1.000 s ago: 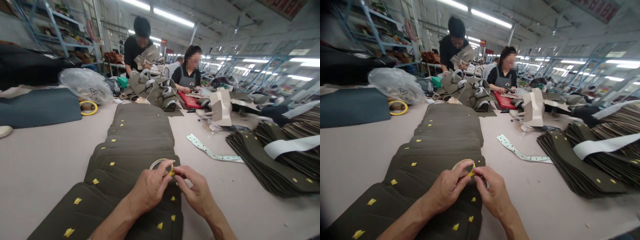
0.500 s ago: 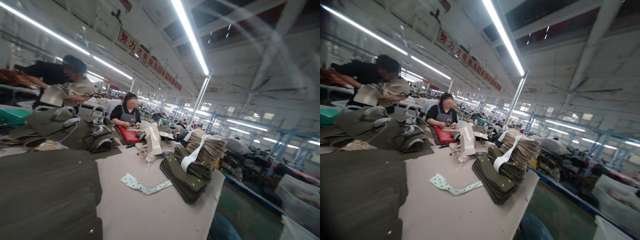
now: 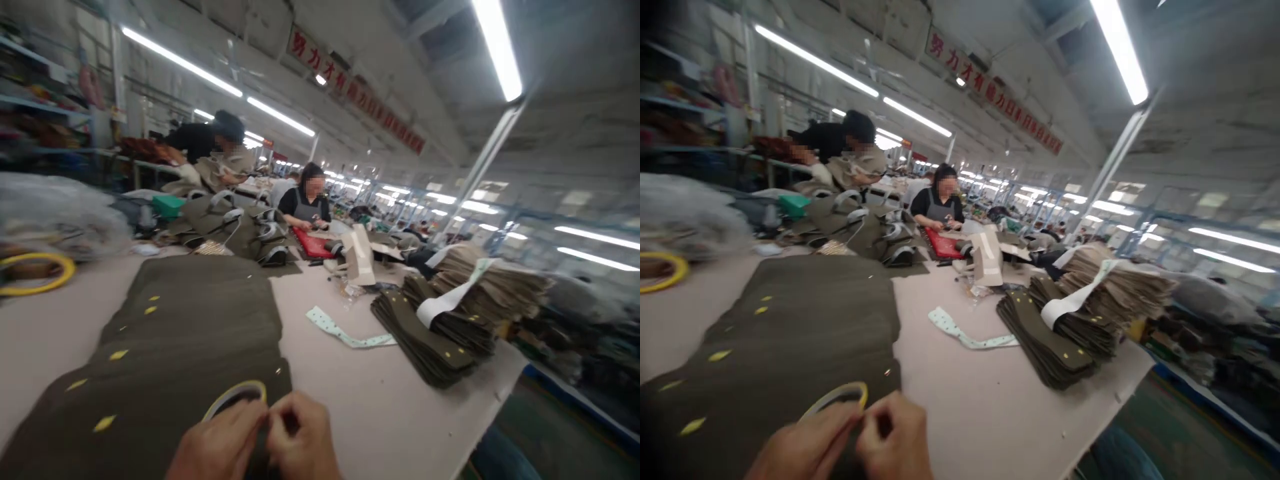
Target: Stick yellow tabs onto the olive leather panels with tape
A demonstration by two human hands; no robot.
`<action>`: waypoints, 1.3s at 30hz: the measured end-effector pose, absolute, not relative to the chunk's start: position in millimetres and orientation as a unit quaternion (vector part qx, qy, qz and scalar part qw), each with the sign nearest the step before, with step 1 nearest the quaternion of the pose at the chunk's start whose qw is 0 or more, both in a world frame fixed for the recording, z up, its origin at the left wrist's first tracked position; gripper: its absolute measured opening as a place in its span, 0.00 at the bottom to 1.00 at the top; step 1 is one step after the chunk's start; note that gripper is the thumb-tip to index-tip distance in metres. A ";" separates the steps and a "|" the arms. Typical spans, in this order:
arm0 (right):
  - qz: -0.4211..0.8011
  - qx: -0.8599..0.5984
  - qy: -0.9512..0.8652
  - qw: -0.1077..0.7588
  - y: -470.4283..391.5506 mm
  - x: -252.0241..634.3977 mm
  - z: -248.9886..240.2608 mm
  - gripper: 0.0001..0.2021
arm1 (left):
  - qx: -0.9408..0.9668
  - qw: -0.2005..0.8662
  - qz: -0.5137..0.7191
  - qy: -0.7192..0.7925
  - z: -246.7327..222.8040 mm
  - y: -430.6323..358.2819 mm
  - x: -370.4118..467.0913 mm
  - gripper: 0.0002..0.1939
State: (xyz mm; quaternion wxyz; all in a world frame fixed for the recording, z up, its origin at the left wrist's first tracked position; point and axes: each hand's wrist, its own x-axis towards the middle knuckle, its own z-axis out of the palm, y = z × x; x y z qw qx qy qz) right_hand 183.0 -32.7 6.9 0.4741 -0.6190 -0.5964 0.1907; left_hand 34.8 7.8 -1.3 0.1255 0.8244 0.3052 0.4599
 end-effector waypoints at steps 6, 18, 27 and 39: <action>0.446 -0.594 -0.462 0.485 -27.2 191.1 36.1 0.11 | 0.853 0.054 0.366 0.368 17.9 -7.7 44.9 0.16; 0.454 -0.586 -0.437 0.509 -9.8 202.1 0.1 0.19 | 0.798 -0.005 0.497 0.341 2.1 -3.0 54.4 0.12; 0.497 -0.621 -0.437 0.420 -19.0 243.1 2.9 0.22 | 0.853 0.045 0.129 0.504 24.1 -9.1 43.4 0.08; 0.448 -0.658 -0.518 0.314 -23.2 243.5 -2.3 0.14 | 0.880 0.061 0.093 0.462 21.9 -9.7 43.6 0.07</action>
